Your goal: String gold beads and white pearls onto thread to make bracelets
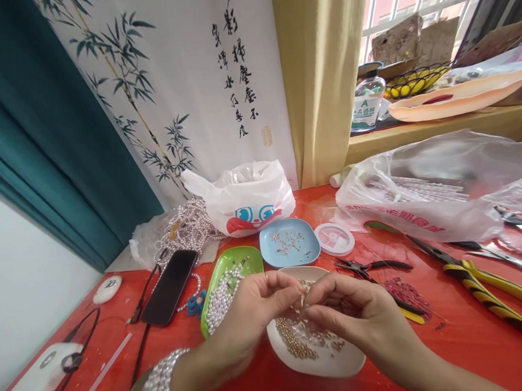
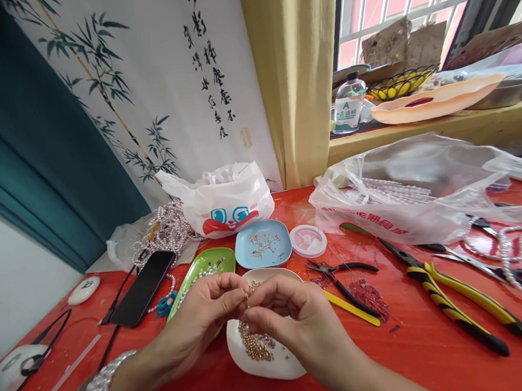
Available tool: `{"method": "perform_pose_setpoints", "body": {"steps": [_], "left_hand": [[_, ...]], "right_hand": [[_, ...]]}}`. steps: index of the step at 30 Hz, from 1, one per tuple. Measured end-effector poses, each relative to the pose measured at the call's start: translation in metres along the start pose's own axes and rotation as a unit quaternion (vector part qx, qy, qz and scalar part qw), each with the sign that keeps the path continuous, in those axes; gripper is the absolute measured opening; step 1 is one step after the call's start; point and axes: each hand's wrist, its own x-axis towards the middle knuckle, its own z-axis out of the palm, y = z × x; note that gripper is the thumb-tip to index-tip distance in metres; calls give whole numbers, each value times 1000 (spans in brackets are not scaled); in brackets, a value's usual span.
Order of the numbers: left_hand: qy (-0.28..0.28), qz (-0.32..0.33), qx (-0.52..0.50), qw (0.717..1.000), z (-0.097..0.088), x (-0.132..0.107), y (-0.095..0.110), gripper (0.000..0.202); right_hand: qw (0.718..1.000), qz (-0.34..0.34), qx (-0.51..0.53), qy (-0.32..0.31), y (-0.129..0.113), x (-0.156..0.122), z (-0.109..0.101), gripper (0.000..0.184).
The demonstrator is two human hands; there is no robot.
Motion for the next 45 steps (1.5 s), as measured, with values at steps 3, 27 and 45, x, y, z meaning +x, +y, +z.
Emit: {"method": "perform_pose_setpoints", "body": {"steps": [3, 27, 45], "left_hand": [[2, 17, 9, 1000, -1, 0, 1, 10], [0, 14, 2, 1000, 6, -9, -12, 21], [-21, 18, 65, 998, 21, -21, -23, 20]], "right_hand": [[994, -62, -79, 35, 0, -1, 0, 6], [975, -100, -178, 83, 4, -14, 4, 13], [975, 108, 191, 41, 19, -47, 10, 32]]}}
